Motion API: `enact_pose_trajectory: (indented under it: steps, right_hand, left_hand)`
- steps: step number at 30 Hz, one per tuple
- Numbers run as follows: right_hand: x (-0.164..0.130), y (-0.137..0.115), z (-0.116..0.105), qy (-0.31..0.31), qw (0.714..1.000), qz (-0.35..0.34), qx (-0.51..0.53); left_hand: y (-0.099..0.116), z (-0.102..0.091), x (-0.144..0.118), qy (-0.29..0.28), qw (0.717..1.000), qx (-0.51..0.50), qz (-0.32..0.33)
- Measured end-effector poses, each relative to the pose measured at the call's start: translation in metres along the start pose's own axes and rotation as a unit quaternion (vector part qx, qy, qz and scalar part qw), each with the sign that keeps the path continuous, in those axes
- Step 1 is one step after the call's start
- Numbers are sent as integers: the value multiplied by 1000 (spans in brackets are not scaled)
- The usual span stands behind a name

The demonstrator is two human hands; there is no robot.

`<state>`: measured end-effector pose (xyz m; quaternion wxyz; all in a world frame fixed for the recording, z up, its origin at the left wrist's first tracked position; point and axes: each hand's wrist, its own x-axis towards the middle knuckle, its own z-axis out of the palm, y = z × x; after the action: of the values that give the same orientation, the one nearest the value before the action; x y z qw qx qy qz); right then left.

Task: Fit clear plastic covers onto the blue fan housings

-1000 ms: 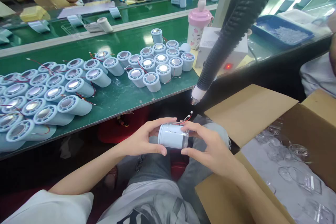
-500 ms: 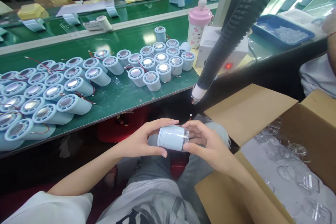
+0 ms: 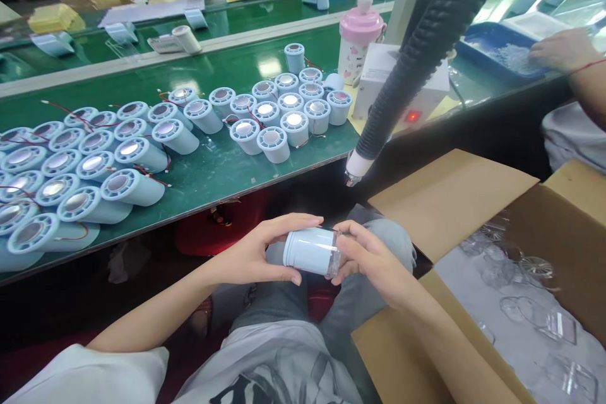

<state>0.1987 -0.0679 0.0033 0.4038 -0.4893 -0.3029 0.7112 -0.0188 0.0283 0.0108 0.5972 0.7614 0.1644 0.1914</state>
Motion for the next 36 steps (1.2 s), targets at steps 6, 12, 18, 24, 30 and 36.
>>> enact_pose_trajectory:
  steps: [6,12,18,24,30,36]
  right_hand:
    - [5,2,5,-18,998,34,49]
    - [9,1,10,-40,990,101,87]
    - [6,-3,13,-49,979,170,100]
    - [6,5,10,-62,990,120,36]
    - [0,17,-3,83,890,-308,-326]
    - [-5,13,-7,11,891,-318,-325]
  left_hand:
    - [-2,0,1,-6,1000,-5,20]
    - [-6,1,2,0,999,-25,36]
    - [-3,3,0,10,999,-30,18]
    - [9,8,-1,31,997,-49,-55]
    - [12,9,-2,39,982,-123,-137]
    - [10,6,0,15,979,-146,-144]
